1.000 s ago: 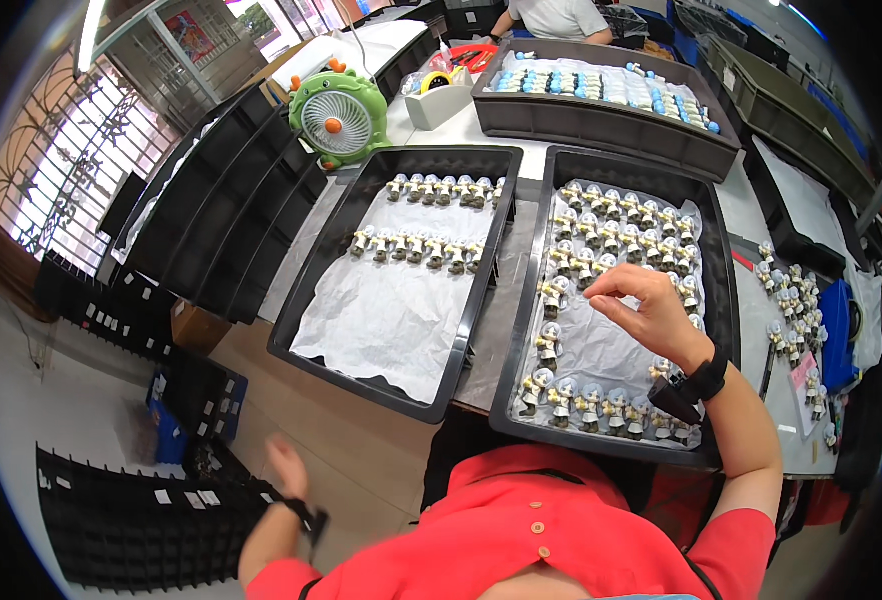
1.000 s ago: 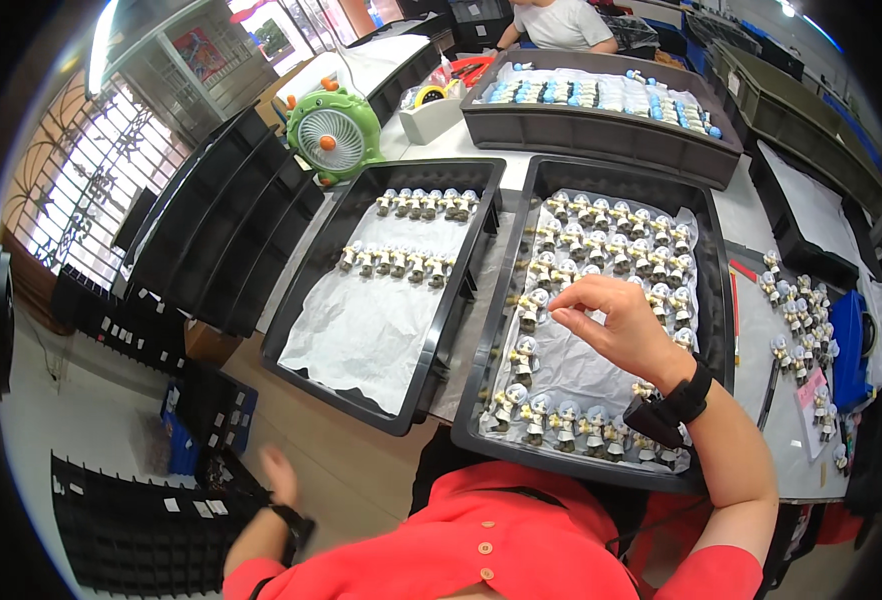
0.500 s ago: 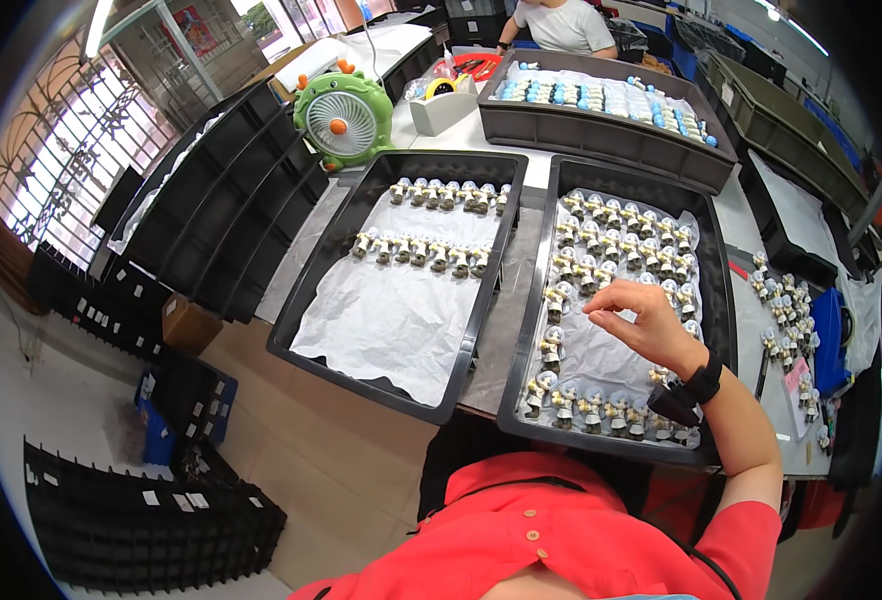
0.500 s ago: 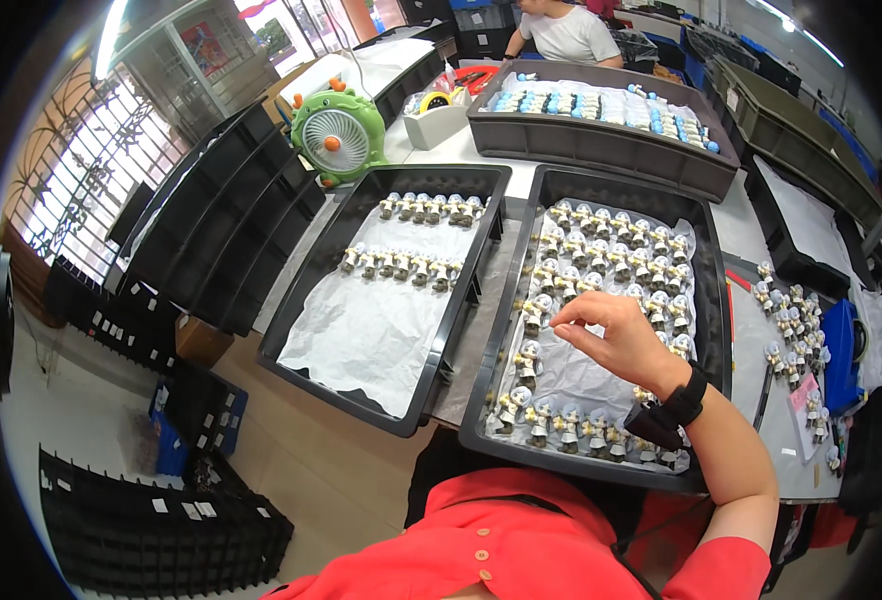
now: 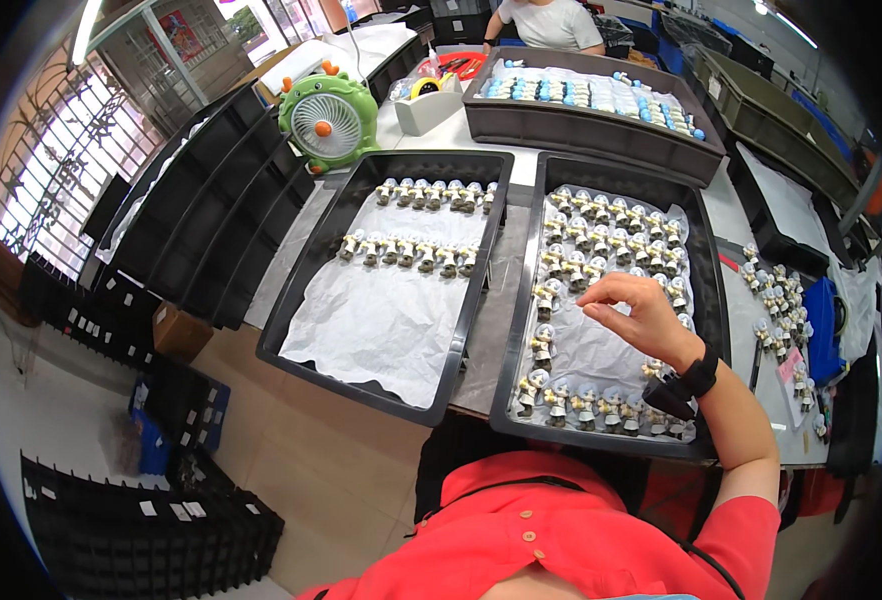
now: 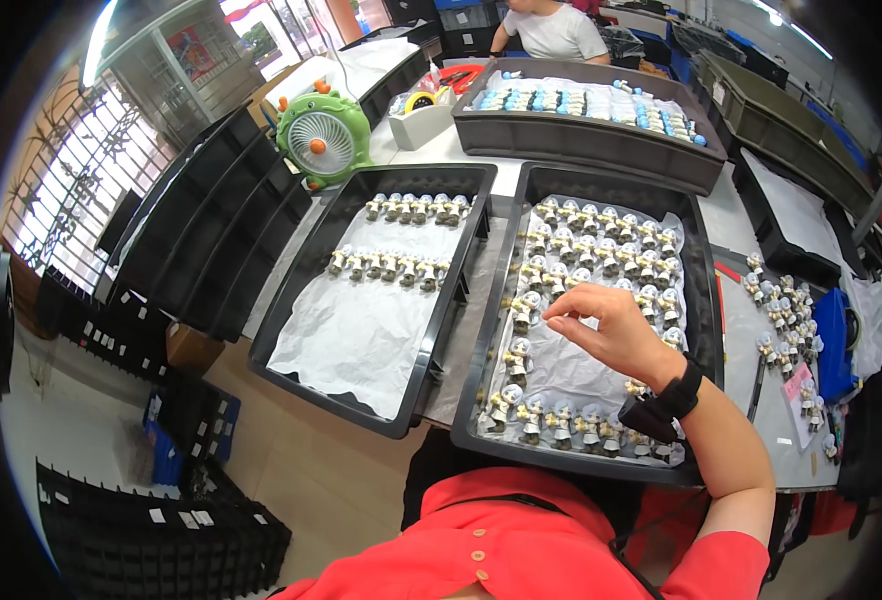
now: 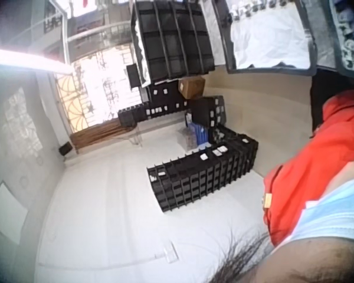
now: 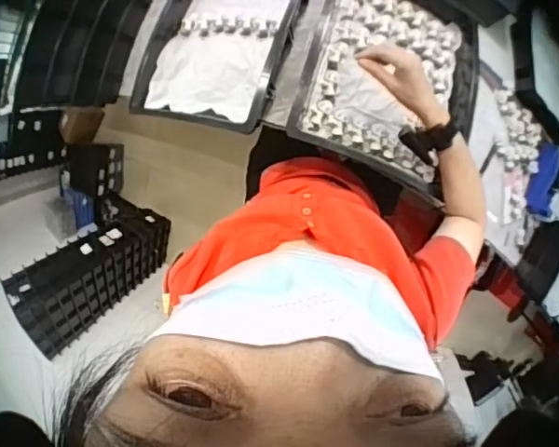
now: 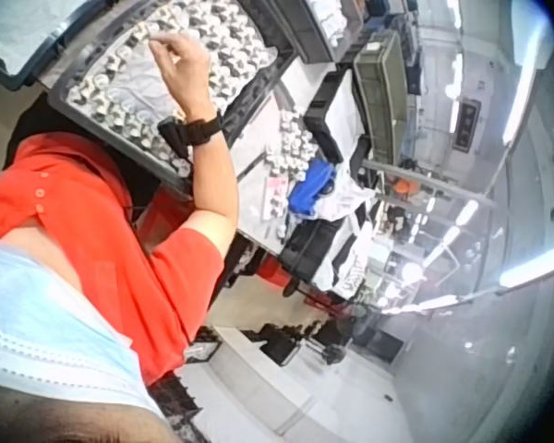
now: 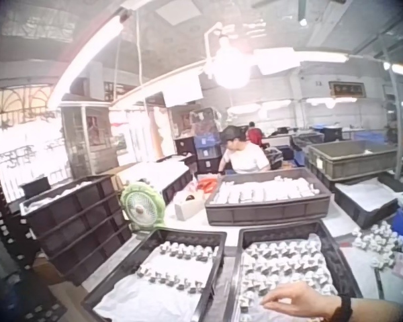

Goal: The person assembles small white and gold components by hand, picking them from a tray and placing them into a second tray. The person handles the items one at a time, rotating them to fit the parts together before placing them in the destination tray.

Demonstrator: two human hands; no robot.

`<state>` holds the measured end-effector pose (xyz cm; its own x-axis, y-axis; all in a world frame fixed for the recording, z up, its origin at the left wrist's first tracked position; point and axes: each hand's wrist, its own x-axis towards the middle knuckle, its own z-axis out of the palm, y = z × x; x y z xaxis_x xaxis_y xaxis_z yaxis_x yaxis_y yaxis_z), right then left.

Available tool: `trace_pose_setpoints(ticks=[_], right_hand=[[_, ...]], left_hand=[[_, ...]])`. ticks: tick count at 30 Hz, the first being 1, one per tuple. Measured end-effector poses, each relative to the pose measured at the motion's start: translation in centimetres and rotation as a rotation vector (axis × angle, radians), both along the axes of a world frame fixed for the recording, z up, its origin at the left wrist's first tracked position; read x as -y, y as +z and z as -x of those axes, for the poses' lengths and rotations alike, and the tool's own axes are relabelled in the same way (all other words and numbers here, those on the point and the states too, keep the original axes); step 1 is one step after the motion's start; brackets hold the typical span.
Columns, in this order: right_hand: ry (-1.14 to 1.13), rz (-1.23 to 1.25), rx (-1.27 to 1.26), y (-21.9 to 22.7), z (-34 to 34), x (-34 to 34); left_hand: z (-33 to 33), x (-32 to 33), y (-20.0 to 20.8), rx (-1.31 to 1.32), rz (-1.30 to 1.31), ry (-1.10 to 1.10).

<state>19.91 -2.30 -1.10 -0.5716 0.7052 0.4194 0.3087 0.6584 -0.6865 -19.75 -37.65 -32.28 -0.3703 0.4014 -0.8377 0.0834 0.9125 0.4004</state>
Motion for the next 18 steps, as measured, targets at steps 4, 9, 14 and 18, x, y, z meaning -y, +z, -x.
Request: trace_pose_setpoints(ticks=[4, 9, 14, 18], right_hand=[[0.007, 0.036, 0.028, 0.2, 0.1, 0.0], [0.017, 0.02, 0.057, 0.1, 0.3, 0.1], [0.004, 0.04, 0.065, -0.1, 0.1, 0.0], [0.002, 0.051, 0.058, 0.0, 0.1, 0.0]], left_hand=[[0.0, -0.4, -0.2, 0.017, 0.009, 0.009], [0.1, -0.7, -0.3, 0.039, 0.022, 0.012], [0.3, -0.8, -0.3, 0.059, 0.046, 0.013], [0.3, -0.8, -0.4, 0.076, 0.065, 0.014]])
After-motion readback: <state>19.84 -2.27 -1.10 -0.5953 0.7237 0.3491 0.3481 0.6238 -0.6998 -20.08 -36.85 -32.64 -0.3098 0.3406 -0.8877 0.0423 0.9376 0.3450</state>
